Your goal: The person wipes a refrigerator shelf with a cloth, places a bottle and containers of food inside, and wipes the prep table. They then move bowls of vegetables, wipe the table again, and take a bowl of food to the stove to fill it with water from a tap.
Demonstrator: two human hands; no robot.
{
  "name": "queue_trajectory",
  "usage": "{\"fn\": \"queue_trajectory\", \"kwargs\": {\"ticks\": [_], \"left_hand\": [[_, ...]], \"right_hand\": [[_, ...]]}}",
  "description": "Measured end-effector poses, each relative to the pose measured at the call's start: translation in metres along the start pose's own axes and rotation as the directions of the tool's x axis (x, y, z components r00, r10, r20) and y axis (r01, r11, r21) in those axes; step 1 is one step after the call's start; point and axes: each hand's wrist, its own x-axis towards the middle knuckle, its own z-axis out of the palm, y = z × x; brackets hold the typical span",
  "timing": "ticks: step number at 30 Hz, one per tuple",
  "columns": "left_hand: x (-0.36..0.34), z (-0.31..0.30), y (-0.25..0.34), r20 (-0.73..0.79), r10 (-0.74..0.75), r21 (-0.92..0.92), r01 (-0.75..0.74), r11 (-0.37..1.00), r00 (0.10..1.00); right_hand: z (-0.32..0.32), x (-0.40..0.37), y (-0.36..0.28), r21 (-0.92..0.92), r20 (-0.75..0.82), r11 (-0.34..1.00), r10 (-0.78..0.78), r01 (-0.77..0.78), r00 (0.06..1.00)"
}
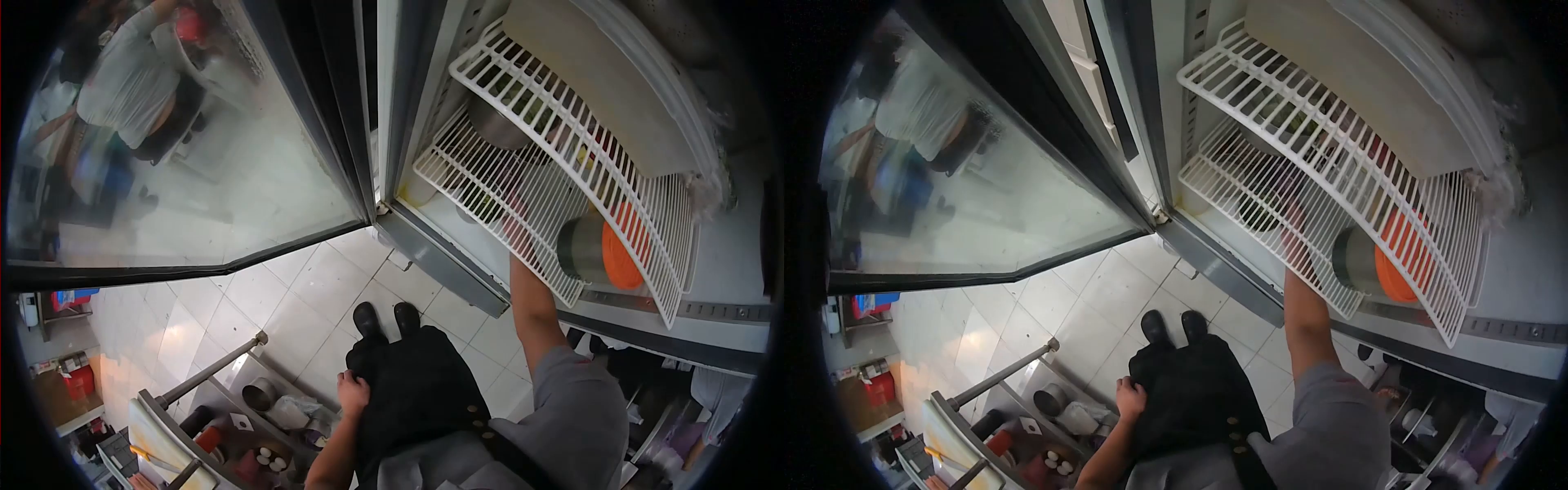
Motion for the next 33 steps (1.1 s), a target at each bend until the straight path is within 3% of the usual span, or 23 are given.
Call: {"fn": "queue_trajectory", "kwargs": {"ticks": [2,4,5,6,8,9,10,11,13,14,15,17,18,20,21,23,25,27,28,29,31,32,33], "left_hand": [[-0.013,-0.004,-0.001,-0.025,0.000,-0.025,-0.001,1.000,1.000],[-0.030,-0.014,0.002,0.000,-0.145,-0.061,0.144,0.988,0.989],[-0.040,-0.014,-0.003,-0.073,-0.192,-0.095,0.184,0.978,0.979],[-0.058,-0.010,-0.014,0.023,-0.348,-0.195,0.346,0.918,0.937],[-0.104,-0.011,-0.025,0.230,-0.508,-0.401,0.556,0.728,0.830],[-0.138,-0.014,-0.034,0.335,-0.507,-0.482,0.607,0.632,0.794],[-0.180,0.009,-0.058,0.360,-0.509,-0.561,0.617,0.551,0.782],[-0.211,0.027,-0.073,0.383,-0.502,-0.630,0.616,0.472,0.776],[-0.275,-0.001,-0.046,0.482,-0.539,-0.694,0.676,0.246,0.691],[-0.298,0.039,-0.068,0.327,-0.459,-0.836,0.479,0.267,0.826],[-0.323,0.075,-0.089,0.156,-0.356,-0.933,0.255,0.253,0.922],[-0.337,0.061,-0.075,0.410,-0.451,-0.911,0.329,-0.249,0.793],[-0.338,0.029,-0.049,0.523,-0.483,-0.829,0.288,-0.479,0.702],[-0.354,-0.046,-0.039,0.363,-0.688,-0.897,0.436,-0.075,0.629],[-0.374,-0.080,-0.036,0.197,-0.647,-0.914,0.376,0.149,0.736],[-0.422,-0.160,-0.028,0.163,-0.693,-0.978,0.210,-0.018,0.702],[-0.460,-0.185,-0.071,-0.079,-0.725,-0.927,-0.318,-0.199,0.684],[-0.486,-0.212,-0.126,-0.211,-0.876,-0.840,-0.539,-0.065,0.434],[-0.502,-0.209,-0.173,-0.291,-0.947,-0.869,-0.451,0.204,0.133],[-0.524,-0.214,-0.207,-0.391,-0.907,-0.862,-0.281,0.421,-0.160],[-0.568,-0.225,-0.254,-0.395,-0.705,-0.799,-0.158,0.580,-0.590],[-0.580,-0.216,-0.270,-0.395,-0.721,-0.805,-0.164,0.571,-0.569],[-0.589,-0.209,-0.284,-0.306,-0.813,-0.823,-0.291,0.487,-0.495]], "right_hand": [[0.001,-0.009,0.021,0.049,0.006,0.997,0.065,-0.065,0.998],[-0.017,-0.037,0.052,0.084,-0.008,0.990,0.116,-0.115,0.993],[-0.035,-0.058,0.073,0.102,-0.008,0.983,0.152,-0.150,0.988],[-0.049,-0.081,0.089,0.122,0.006,0.975,0.188,-0.187,0.982],[-0.073,-0.163,0.070,-0.359,0.263,0.923,0.241,-0.137,0.934],[-0.088,-0.181,0.080,-0.561,0.397,0.828,0.252,0.015,0.882],[-0.088,-0.225,0.064,-0.328,0.462,0.939,0.250,-0.098,0.851],[-0.102,-0.240,0.086,-0.280,0.561,0.928,0.366,-0.245,0.742],[-0.088,-0.318,0.014,-0.585,0.734,0.809,0.498,0.057,0.462],[-0.077,-0.344,-0.009,-0.580,0.776,0.807,0.502,0.117,0.382],[-0.076,-0.368,-0.026,-0.577,0.813,0.802,0.546,0.154,0.204],[-0.079,-0.400,-0.042,-0.566,0.769,0.769,0.622,0.299,-0.144],[-0.078,-0.414,-0.047,-0.602,0.758,0.755,0.643,0.260,-0.112],[-0.078,-0.435,-0.043,-0.637,0.752,0.739,0.658,0.218,-0.033],[-0.078,-0.441,-0.045,-0.618,0.748,0.740,0.657,0.265,-0.091],[-0.077,-0.460,-0.050,-0.506,0.746,0.673,0.655,0.539,-0.117],[-0.075,-0.497,-0.052,-0.447,0.757,0.731,0.616,0.515,-0.216],[-0.080,-0.534,-0.060,-0.465,0.679,0.776,0.621,0.426,-0.392],[-0.088,-0.585,-0.080,-0.506,0.601,0.778,0.627,0.372,-0.496],[-0.108,-0.640,-0.113,-0.454,0.557,0.789,0.614,0.413,-0.560],[-0.145,-0.752,-0.150,-0.262,0.478,0.843,0.536,0.470,-0.695],[-0.160,-0.804,-0.158,-0.237,0.446,0.860,0.510,0.453,-0.736],[-0.169,-0.850,-0.155,-0.256,0.423,0.871,0.492,0.421,-0.761]]}}
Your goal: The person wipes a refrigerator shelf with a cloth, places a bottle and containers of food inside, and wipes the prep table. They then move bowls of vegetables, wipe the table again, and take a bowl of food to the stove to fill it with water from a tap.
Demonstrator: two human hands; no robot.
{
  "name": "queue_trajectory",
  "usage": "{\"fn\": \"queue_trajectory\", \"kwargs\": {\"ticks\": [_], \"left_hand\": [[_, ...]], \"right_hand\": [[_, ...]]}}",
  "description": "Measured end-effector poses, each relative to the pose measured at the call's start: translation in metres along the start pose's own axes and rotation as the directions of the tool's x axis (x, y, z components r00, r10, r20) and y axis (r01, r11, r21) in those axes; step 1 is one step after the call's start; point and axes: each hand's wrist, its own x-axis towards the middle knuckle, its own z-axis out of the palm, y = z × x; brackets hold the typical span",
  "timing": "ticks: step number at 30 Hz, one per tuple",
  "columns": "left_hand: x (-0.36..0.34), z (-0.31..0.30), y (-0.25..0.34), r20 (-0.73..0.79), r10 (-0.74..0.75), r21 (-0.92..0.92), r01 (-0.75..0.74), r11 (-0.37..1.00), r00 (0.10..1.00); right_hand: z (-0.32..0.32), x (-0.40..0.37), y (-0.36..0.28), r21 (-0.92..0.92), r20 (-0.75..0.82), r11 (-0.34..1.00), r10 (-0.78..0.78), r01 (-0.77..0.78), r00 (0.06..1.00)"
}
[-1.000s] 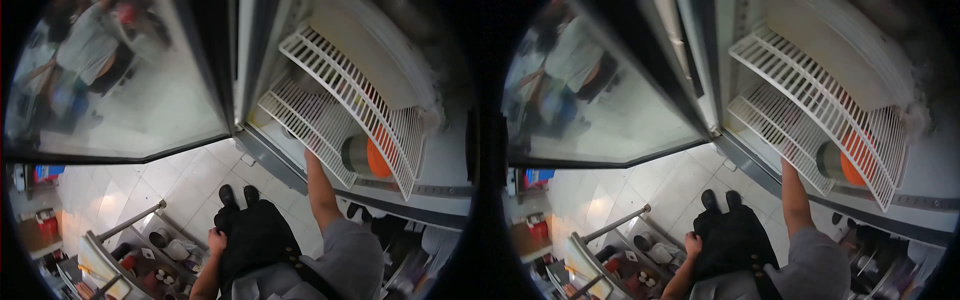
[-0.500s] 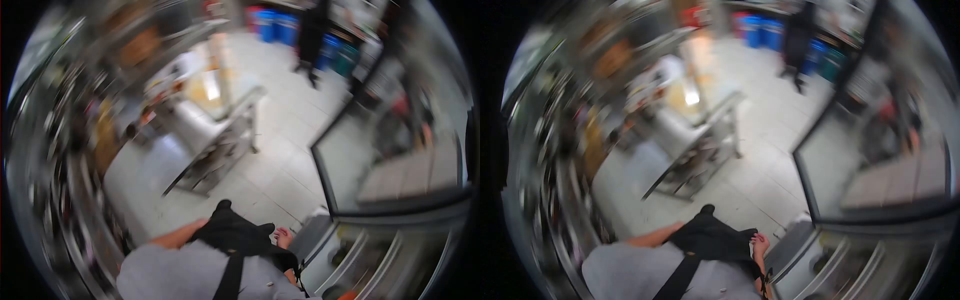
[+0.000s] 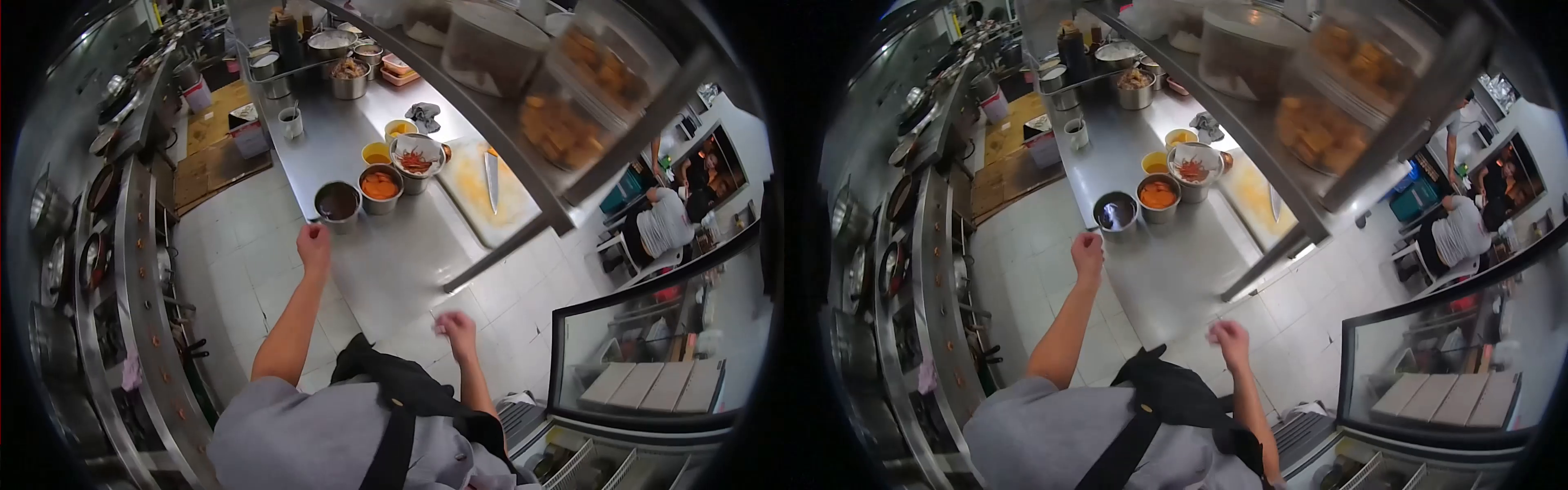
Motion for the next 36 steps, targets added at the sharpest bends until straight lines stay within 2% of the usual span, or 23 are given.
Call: {"fn": "queue_trajectory", "kwargs": {"ticks": [1,2,3,5,7,9,10,12,14,16,17,18,19,20,22,25,28,30,32,33,34,35,36], "left_hand": [[0.012,-0.006,-0.008,0.059,-0.136,-0.055,0.139,0.989,0.989],[0.007,-0.014,0.003,0.233,-0.276,-0.077,0.300,0.951,0.933],[-0.007,-0.019,0.015,0.397,-0.397,-0.069,0.458,0.886,0.827],[-0.030,-0.023,-0.004,0.572,-0.471,-0.031,0.592,0.806,0.671],[-0.059,-0.033,-0.015,0.653,-0.506,-0.007,0.672,0.740,0.564],[-0.084,-0.050,-0.016,0.696,-0.523,-0.028,0.746,0.665,0.492],[-0.093,-0.061,-0.017,0.692,-0.530,-0.025,0.750,0.660,0.490],[-0.104,-0.080,-0.018,0.707,-0.579,0.033,0.799,0.601,0.406],[-0.102,-0.100,-0.020,0.683,-0.604,0.078,0.781,0.620,0.411],[-0.095,-0.110,-0.025,0.666,-0.624,0.124,0.763,0.634,0.410],[-0.092,-0.113,-0.026,0.652,-0.610,0.160,0.705,0.691,0.450],[-0.088,-0.113,-0.027,0.640,-0.589,0.194,0.638,0.745,0.493],[-0.082,-0.110,-0.027,0.644,-0.587,0.197,0.635,0.747,0.491],[-0.077,-0.103,-0.021,0.655,-0.552,0.187,0.596,0.780,0.516],[-0.069,-0.091,-0.016,0.674,-0.512,0.186,0.549,0.815,0.533],[-0.060,-0.072,-0.016,0.696,-0.469,0.144,0.535,0.833,0.543],[-0.049,-0.059,-0.016,0.745,-0.454,0.139,0.551,0.823,0.489],[-0.038,-0.047,-0.022,0.715,-0.488,0.075,0.639,0.765,0.501],[-0.022,-0.021,-0.027,0.697,-0.427,-0.012,0.604,0.797,0.577],[-0.014,0.004,-0.020,0.707,-0.379,-0.038,0.568,0.822,0.597],[-0.007,0.023,-0.008,0.742,-0.353,-0.042,0.564,0.824,0.570],[-0.002,0.042,0.003,0.777,-0.329,-0.041,0.565,0.824,0.537],[0.006,0.068,-0.011,0.834,-0.247,-0.107,0.585,0.804,0.493]], "right_hand": [[0.030,0.033,-0.017,-0.085,0.003,0.995,-0.044,0.044,0.999],[0.057,0.067,-0.037,-0.041,0.012,0.999,0.016,-0.016,1.000],[0.078,0.101,-0.050,0.103,0.029,0.992,0.066,-0.069,0.997],[0.105,0.164,-0.065,0.173,0.008,0.982,0.072,-0.072,0.997],[0.120,0.209,-0.093,0.296,-0.006,0.953,0.077,-0.072,0.997],[0.128,0.250,-0.107,0.235,-0.049,0.963,0.147,-0.132,0.988],[0.132,0.260,-0.107,0.185,-0.098,0.964,0.213,-0.192,0.972],[0.147,0.263,-0.110,0.138,-0.102,0.961,0.252,-0.238,0.962],[0.162,0.265,-0.108,0.097,-0.107,0.956,0.286,-0.276,0.952],[0.170,0.266,-0.098,-0.073,-0.146,0.971,0.217,-0.229,0.965],[0.170,0.267,-0.090,-0.071,-0.152,0.969,0.225,-0.238,0.962],[0.171,0.270,-0.084,-0.074,-0.156,0.982,0.163,-0.176,0.974],[0.172,0.275,-0.082,-0.077,-0.161,0.991,0.095,-0.108,0.982],[0.174,0.273,-0.083,-0.072,-0.167,0.992,0.092,-0.105,0.982],[0.177,0.266,-0.084,-0.234,-0.291,0.969,0.011,-0.083,0.957],[0.164,0.246,-0.070,-0.302,-0.343,0.953,-0.114,0.006,0.933],[0.152,0.211,-0.064,-0.283,-0.401,0.959,-0.131,0.014,0.907],[0.143,0.180,-0.066,-0.222,-0.452,0.975,-0.111,0.009,0.885],[0.125,0.149,-0.057,-0.398,-0.420,0.916,-0.230,0.050,0.878],[0.109,0.117,-0.047,-0.405,-0.478,0.914,-0.216,0.005,0.852],[0.101,0.092,-0.044,-0.422,-0.506,0.906,-0.202,-0.036,0.838],[0.106,0.059,-0.069,-0.285,-0.533,0.957,-0.117,-0.048,0.838],[0.097,0.040,-0.063,-0.253,-0.593,0.965,-0.103,-0.063,0.799]]}}
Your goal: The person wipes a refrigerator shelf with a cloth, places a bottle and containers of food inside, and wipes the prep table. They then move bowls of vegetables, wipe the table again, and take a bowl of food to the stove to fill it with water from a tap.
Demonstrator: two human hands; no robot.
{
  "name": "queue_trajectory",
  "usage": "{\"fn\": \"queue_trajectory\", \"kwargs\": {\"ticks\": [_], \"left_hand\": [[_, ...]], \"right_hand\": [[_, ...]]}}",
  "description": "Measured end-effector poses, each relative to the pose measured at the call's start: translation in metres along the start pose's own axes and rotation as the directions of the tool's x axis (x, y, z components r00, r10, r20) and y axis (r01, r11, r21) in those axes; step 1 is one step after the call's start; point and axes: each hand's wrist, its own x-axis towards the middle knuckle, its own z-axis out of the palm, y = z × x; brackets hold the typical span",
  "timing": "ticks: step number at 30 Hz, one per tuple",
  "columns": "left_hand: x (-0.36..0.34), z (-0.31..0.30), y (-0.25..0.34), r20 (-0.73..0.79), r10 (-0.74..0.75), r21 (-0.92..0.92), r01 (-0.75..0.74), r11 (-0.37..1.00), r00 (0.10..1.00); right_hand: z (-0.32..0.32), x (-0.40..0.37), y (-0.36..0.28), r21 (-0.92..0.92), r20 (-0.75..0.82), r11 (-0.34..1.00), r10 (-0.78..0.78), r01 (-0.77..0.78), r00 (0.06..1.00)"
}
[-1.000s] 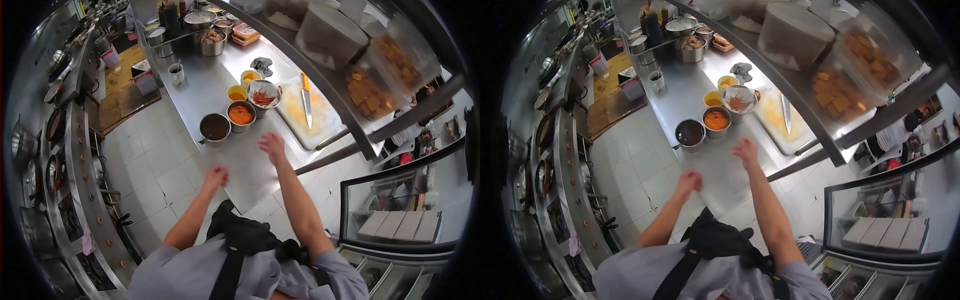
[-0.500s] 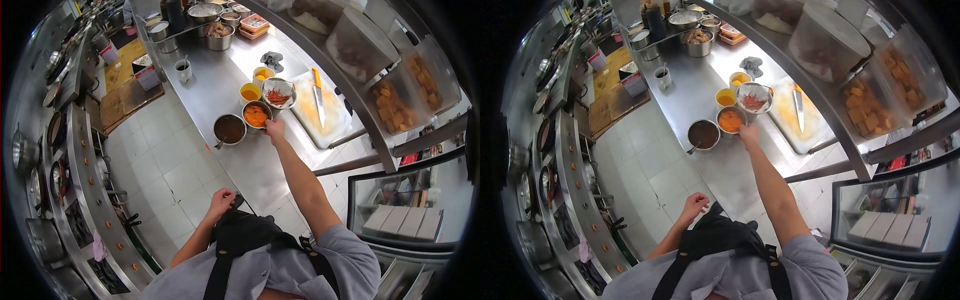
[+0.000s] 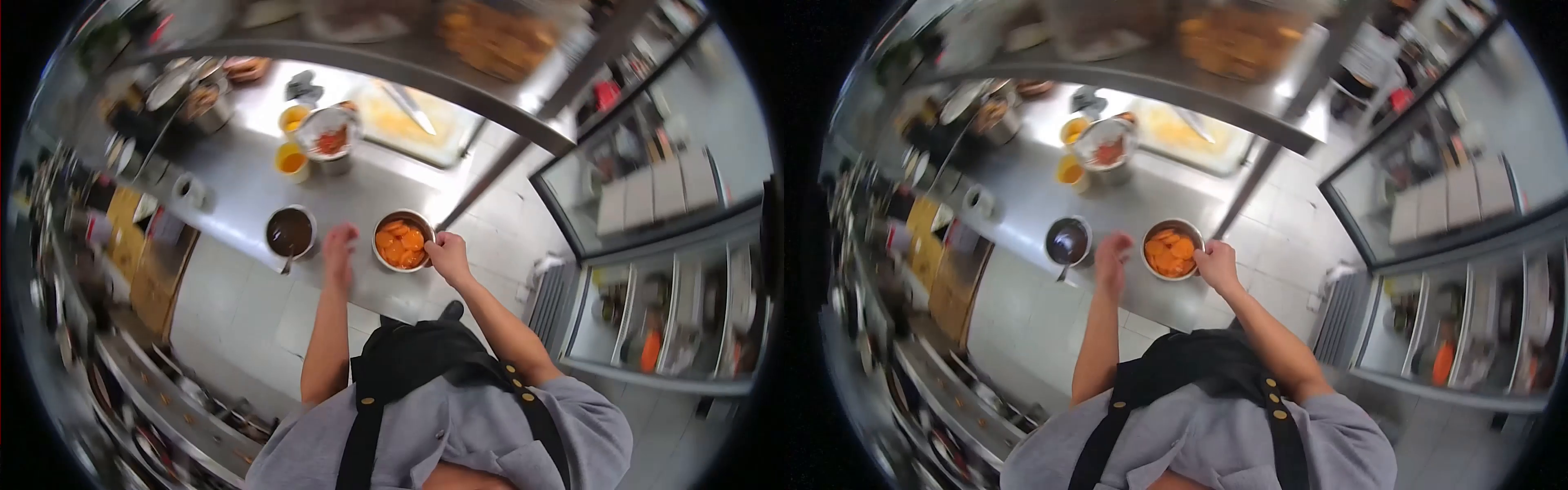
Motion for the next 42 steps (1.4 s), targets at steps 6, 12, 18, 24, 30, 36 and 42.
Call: {"fn": "queue_trajectory", "kwargs": {"ticks": [6,12,18,24,30,36,42], "left_hand": [[0.160,0.025,0.038,0.297,-0.065,-0.485,0.209,0.849,0.953],[0.199,0.067,0.062,-0.202,-0.139,-0.119,0.116,0.986,0.970],[0.202,0.068,0.069,-0.266,-0.150,-0.034,0.146,0.989,0.952],[0.186,0.048,0.048,-0.317,-0.194,-0.099,0.171,0.980,0.928],[0.063,0.073,0.003,-0.455,-0.037,-0.111,-0.015,0.994,0.890],[-0.014,0.052,-0.021,-0.081,0.067,0.199,-0.050,0.979,0.994],[-0.013,0.043,-0.038,-0.298,0.009,0.245,0.067,0.967,0.954]], "right_hand": [[-0.109,-0.080,0.049,-0.013,-0.298,0.988,0.144,-0.155,0.944],[-0.238,-0.136,0.147,0.118,-0.699,0.966,0.246,-0.231,0.672],[-0.383,-0.161,0.204,0.449,-0.807,0.886,0.458,-0.115,0.372],[-0.526,-0.156,0.264,0.642,-0.766,0.718,0.614,0.267,0.189],[-0.652,-0.119,0.324,0.684,-0.646,0.584,0.763,0.437,-0.007],[-0.765,-0.072,0.548,0.632,-0.650,0.522,0.760,0.573,0.026],[-0.761,-0.075,0.448,0.451,-0.786,0.892,0.412,0.027,-0.460]]}}
